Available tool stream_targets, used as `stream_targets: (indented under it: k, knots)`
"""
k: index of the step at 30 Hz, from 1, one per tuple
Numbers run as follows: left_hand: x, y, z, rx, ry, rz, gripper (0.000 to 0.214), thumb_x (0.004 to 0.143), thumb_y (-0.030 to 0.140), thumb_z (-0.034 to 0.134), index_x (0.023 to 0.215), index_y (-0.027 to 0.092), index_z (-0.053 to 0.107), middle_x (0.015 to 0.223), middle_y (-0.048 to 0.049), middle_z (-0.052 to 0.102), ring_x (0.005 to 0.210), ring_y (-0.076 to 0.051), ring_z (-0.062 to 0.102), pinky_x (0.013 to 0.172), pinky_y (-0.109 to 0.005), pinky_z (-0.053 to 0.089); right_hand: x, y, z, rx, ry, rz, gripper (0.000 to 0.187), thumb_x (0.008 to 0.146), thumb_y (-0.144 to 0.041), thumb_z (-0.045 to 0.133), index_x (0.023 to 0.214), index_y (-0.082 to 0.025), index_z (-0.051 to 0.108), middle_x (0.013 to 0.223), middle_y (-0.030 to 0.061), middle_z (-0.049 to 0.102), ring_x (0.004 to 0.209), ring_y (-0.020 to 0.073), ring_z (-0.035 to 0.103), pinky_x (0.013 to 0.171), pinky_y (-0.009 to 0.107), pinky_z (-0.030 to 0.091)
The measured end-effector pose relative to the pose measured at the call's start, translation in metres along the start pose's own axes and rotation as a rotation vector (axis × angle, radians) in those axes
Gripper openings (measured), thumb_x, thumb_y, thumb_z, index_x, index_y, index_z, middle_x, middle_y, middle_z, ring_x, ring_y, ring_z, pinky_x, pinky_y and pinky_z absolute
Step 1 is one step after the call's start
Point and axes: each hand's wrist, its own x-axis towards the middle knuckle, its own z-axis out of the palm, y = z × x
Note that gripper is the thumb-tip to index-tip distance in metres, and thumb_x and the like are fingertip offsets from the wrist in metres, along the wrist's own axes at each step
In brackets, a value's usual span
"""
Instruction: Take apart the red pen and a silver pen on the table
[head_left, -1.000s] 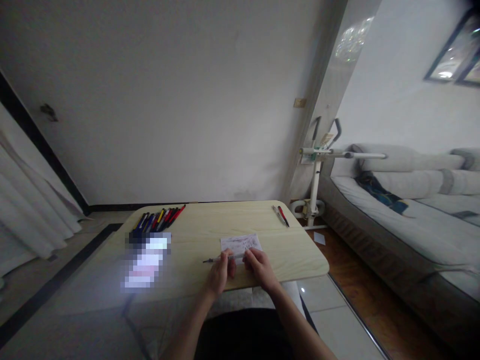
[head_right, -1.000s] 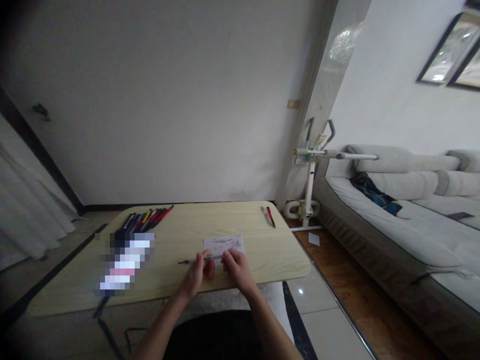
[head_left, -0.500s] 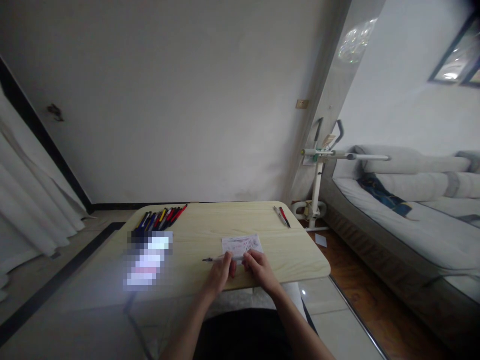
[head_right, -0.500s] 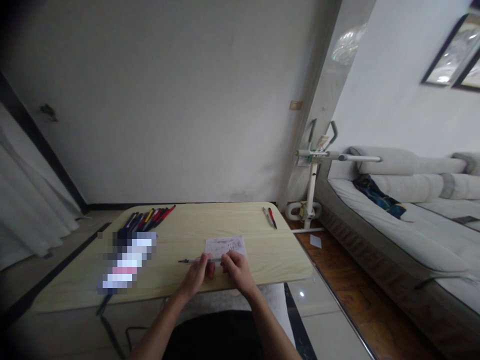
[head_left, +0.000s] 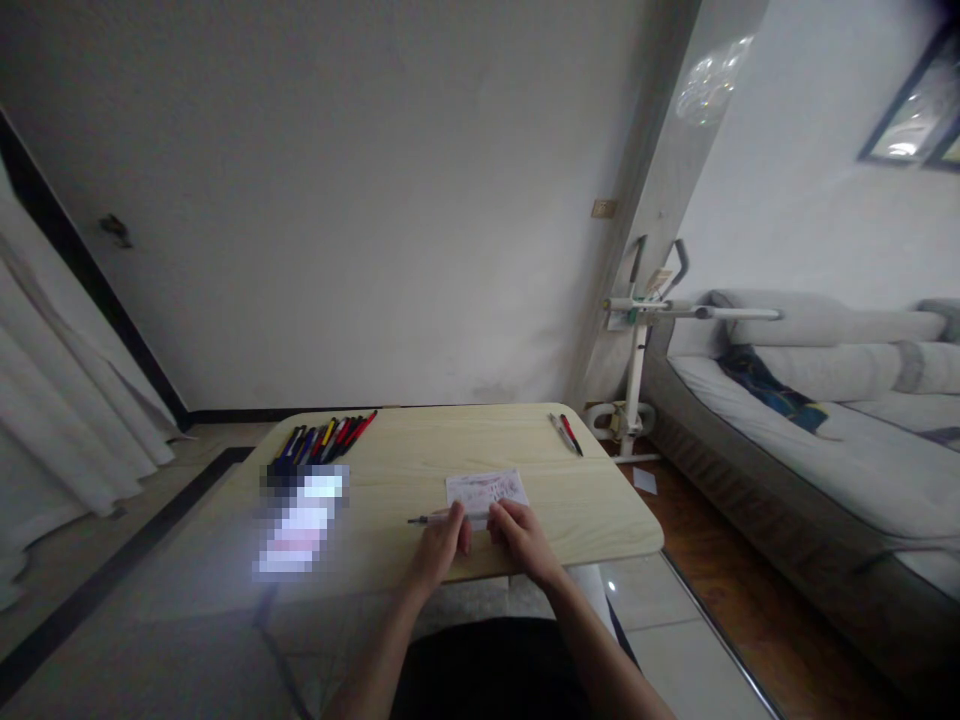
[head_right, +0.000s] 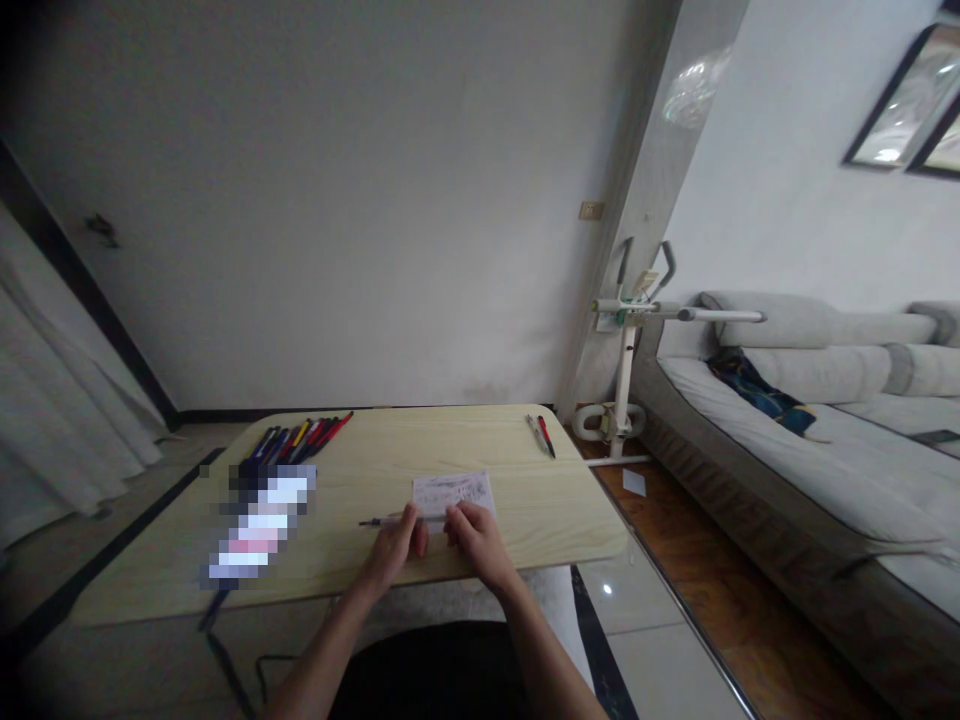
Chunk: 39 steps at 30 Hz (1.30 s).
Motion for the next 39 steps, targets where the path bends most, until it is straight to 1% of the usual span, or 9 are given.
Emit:
stream_targets:
  k: [5, 8, 14, 21, 23, 28, 34, 39]
  knots:
    - [-0.002, 0.002, 0.001, -0.018, 0.003, -0.028, 0.066, 0.086, 0.053, 0.005, 0.044, 0.019, 0.043, 0.047, -0.0009, 0.048, 0.053, -0.015, 0.048, 0.062, -0.026, 0.036, 0.001, 0.004, 0.0, -0.008, 0.034, -0.001, 0.042, 0.085, -0.047, 0.04, 0.057, -0.016, 0.048, 0.05, -0.0024, 0.045, 0.046, 0.0089, 0.041, 0.046, 0.021, 0.032]
    - [-0.001, 0.002, 0.002, -0.042, 0.005, -0.019, 0.066, 0.086, 0.053, 0.003, 0.044, 0.02, 0.043, 0.047, -0.0013, 0.048, 0.055, -0.015, 0.049, 0.063, -0.027, 0.037, 0.002, 0.004, 0.0, -0.033, 0.036, -0.017, 0.043, 0.085, -0.047, 0.04, 0.056, -0.016, 0.047, 0.05, -0.0024, 0.045, 0.047, 0.0089, 0.041, 0.047, 0.021, 0.032]
    - [-0.001, 0.0, 0.004, -0.069, 0.006, -0.011, 0.064, 0.086, 0.051, 0.004, 0.049, 0.019, 0.044, 0.049, -0.0014, 0.049, 0.056, -0.016, 0.049, 0.064, -0.027, 0.038, 0.002, 0.004, 0.0, -0.026, 0.046, -0.024, 0.045, 0.084, -0.05, 0.039, 0.056, -0.016, 0.046, 0.049, -0.0025, 0.045, 0.046, 0.0088, 0.04, 0.046, 0.021, 0.031]
    - [-0.005, 0.006, 0.004, -0.086, -0.002, 0.012, 0.062, 0.085, 0.054, 0.004, 0.058, 0.019, 0.047, 0.052, -0.0014, 0.05, 0.056, -0.016, 0.049, 0.063, -0.028, 0.039, 0.002, 0.002, 0.0, -0.043, 0.076, -0.036, 0.048, 0.084, -0.054, 0.037, 0.052, -0.018, 0.044, 0.046, -0.0028, 0.043, 0.045, 0.0093, 0.04, 0.047, 0.022, 0.032]
    - [-0.005, 0.007, 0.003, -0.098, -0.007, -0.001, 0.062, 0.084, 0.056, 0.006, 0.059, 0.018, 0.048, 0.053, -0.0018, 0.051, 0.056, -0.016, 0.049, 0.063, -0.028, 0.04, 0.002, 0.002, 0.0, -0.046, 0.093, -0.032, 0.05, 0.084, -0.055, 0.035, 0.051, -0.018, 0.043, 0.045, -0.0028, 0.042, 0.045, 0.0095, 0.04, 0.047, 0.022, 0.032]
    - [-0.003, 0.009, 0.002, -0.126, 0.034, -0.088, 0.058, 0.083, 0.058, 0.019, 0.055, 0.017, 0.05, 0.05, -0.0018, 0.052, 0.053, -0.015, 0.051, 0.06, -0.027, 0.04, 0.002, 0.002, 0.0, -0.052, 0.093, -0.007, 0.053, 0.085, -0.054, 0.034, 0.048, -0.018, 0.043, 0.042, -0.0027, 0.041, 0.043, 0.0095, 0.039, 0.048, 0.022, 0.033]
    - [0.001, 0.009, 0.003, -0.18, 0.071, -0.028, 0.054, 0.084, 0.054, 0.027, 0.049, 0.018, 0.047, 0.043, 0.0005, 0.048, 0.047, -0.013, 0.048, 0.057, -0.026, 0.039, 0.001, 0.0, 0.001, -0.078, 0.08, -0.012, 0.052, 0.084, -0.053, 0.036, 0.048, -0.017, 0.045, 0.044, -0.0028, 0.041, 0.045, 0.0095, 0.039, 0.049, 0.022, 0.032]
    - [0.002, 0.009, 0.001, -0.223, 0.081, -0.062, 0.06, 0.084, 0.055, 0.023, 0.042, 0.018, 0.046, 0.039, -0.0008, 0.049, 0.044, -0.013, 0.048, 0.057, -0.026, 0.039, 0.0, 0.0, 0.003, -0.09, 0.039, 0.035, 0.051, 0.083, -0.055, 0.035, 0.055, -0.015, 0.052, 0.044, -0.0034, 0.041, 0.042, 0.0093, 0.039, 0.043, 0.021, 0.029]
